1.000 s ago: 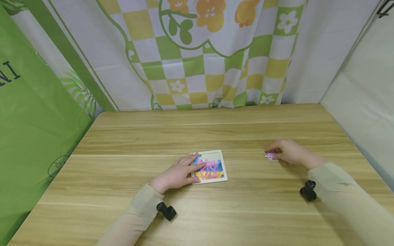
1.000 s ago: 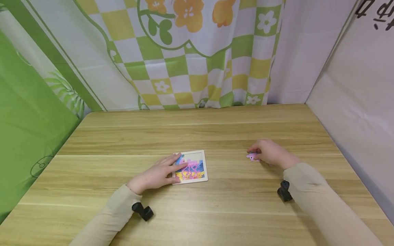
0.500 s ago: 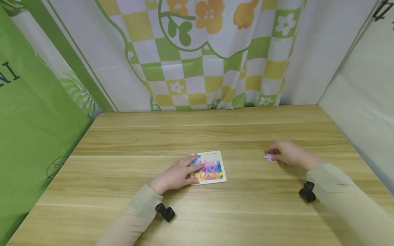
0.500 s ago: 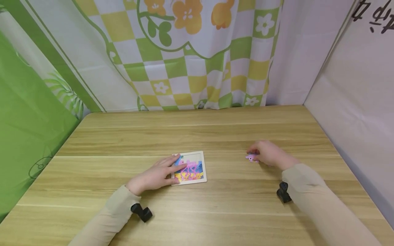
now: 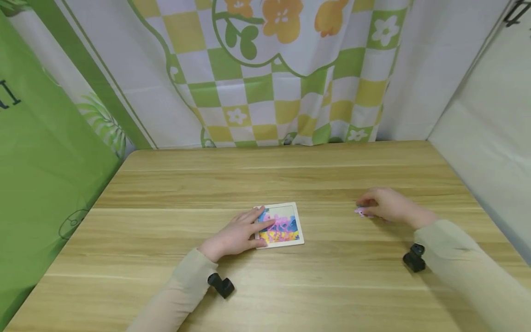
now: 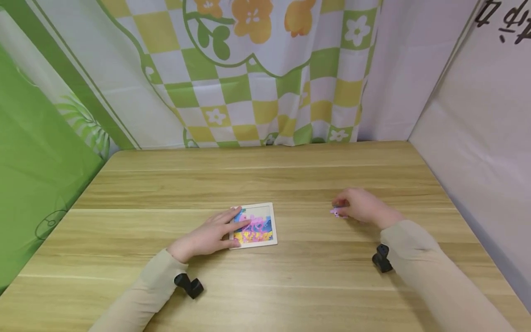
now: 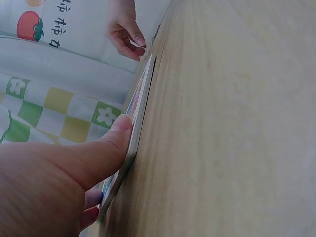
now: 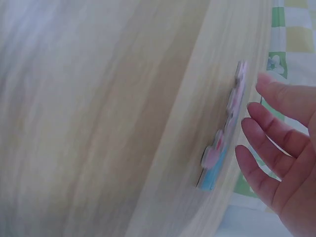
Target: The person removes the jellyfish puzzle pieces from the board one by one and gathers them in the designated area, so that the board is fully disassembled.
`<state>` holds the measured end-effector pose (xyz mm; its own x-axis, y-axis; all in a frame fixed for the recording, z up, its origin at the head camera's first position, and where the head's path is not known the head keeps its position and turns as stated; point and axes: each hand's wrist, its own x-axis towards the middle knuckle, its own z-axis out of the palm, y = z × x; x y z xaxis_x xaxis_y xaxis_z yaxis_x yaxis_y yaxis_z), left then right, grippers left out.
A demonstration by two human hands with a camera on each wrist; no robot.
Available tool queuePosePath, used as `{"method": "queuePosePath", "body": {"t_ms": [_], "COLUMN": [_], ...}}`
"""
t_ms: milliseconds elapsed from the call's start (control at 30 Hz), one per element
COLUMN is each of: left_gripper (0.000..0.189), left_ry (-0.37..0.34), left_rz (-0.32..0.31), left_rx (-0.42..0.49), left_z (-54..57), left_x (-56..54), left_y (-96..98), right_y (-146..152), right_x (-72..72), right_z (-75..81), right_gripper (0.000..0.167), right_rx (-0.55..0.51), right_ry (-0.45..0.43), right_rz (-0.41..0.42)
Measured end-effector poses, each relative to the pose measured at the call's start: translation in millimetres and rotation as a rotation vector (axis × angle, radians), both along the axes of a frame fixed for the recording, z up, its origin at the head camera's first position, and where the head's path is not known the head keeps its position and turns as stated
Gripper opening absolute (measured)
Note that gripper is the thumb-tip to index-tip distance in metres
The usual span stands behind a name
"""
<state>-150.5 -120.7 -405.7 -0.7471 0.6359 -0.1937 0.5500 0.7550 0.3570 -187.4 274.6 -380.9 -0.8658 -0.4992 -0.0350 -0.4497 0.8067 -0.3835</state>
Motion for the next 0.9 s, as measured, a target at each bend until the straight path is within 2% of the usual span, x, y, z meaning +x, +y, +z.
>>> {"method": "queuePosePath", "body": {"t_ms": [233, 500, 767, 900], "left_gripper": [0.06, 0.06, 0.059, 0.058], "left_ry": [-0.004, 0.045, 0.082, 0.088], "left_rz": [0.002, -0.008, -0.037, -0.033], "left_rx": [-0.008, 0.005, 0.001, 0.023], "left_z": [1.1, 3.2, 3.5, 2.9], "left_x": [0.4, -0.3, -1.4, -1.7], "left_y": [0.2, 1.2, 1.4, -2.0], "right_y": [-10.7, -30.0, -59.8, -76.6], "right_x": [3.1, 8.3, 16.0, 17.1], "right_z": [2.5, 2.6, -4.4, -5.4], "right_gripper": [0.025, 0.019, 0.022, 0.023], "right_rx": [-0.051, -0.143, -0.203, -0.219], "right_ry": [-0.02, 0.036, -0.054, -0.064], "right_rz": [0.027, 0.05, 0.028, 0.03]}}
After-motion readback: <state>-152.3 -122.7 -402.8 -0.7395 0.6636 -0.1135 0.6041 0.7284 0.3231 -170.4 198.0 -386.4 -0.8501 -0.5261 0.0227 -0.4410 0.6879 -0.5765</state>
